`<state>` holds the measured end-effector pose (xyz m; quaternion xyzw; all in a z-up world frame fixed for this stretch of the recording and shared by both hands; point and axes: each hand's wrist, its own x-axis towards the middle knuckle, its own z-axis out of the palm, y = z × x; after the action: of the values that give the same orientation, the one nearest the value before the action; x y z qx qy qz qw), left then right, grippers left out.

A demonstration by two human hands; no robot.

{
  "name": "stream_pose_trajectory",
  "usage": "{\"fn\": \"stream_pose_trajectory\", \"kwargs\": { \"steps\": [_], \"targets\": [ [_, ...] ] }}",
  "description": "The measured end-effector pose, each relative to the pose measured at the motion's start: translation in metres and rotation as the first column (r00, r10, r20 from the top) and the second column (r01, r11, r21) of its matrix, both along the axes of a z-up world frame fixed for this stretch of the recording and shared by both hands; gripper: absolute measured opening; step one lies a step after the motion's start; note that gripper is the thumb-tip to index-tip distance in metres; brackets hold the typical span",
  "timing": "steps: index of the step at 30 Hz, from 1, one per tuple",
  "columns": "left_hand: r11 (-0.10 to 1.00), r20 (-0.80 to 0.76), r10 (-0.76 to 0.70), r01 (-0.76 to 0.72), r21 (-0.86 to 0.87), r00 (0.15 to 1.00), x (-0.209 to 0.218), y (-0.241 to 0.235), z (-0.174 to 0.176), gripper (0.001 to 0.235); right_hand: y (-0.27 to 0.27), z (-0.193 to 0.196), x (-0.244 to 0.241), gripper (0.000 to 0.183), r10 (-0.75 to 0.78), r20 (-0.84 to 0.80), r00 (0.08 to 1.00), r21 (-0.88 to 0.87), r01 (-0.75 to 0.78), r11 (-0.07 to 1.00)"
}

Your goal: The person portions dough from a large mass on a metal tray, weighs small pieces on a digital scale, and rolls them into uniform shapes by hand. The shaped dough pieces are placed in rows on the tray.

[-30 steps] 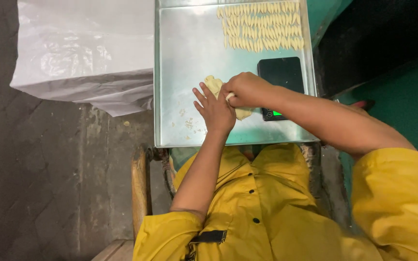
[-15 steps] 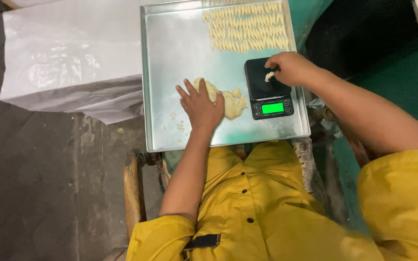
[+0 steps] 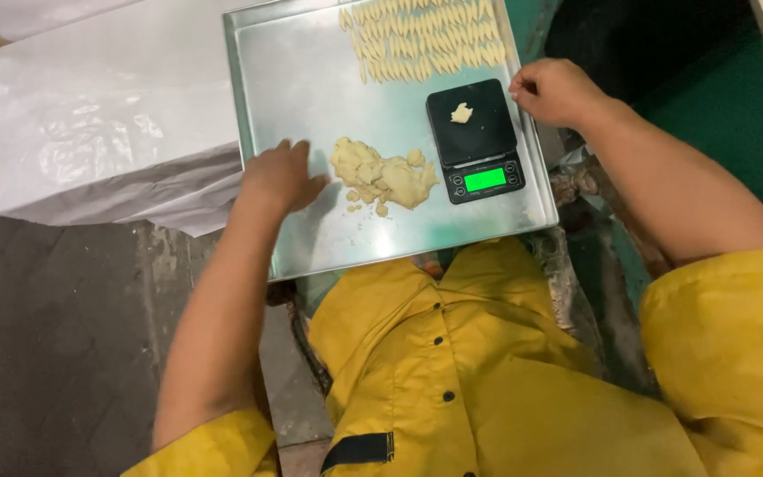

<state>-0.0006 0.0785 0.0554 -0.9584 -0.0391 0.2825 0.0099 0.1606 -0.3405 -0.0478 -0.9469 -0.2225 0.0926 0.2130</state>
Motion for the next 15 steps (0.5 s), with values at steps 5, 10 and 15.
{"fn": "stream_pose_trajectory", "kwargs": {
  "steps": [5,10,15],
  "targets": [
    [0.995,0.123,-0.005,0.018,-0.102,0.992,-0.020,0.040,-0.052,0.071,-0.006,-0.024,0.011,0.020,0.031,0.039,0.999,0.046,-0.033,0.998],
    [0.946,0.119,0.086,-0.044,-0.321,0.989,-0.028,0.046,-0.035,0.069,0.000,-0.023,0.012,0.019,0.020,0.009,1.000,0.075,-0.020,0.997],
    [0.924,-0.065,0.147,-0.161,-0.347,0.987,-0.026,0.042,-0.036,0.070,0.007,-0.016,0.006,0.015,0.000,-0.060,0.998,0.052,0.003,0.999]
  ]
}}
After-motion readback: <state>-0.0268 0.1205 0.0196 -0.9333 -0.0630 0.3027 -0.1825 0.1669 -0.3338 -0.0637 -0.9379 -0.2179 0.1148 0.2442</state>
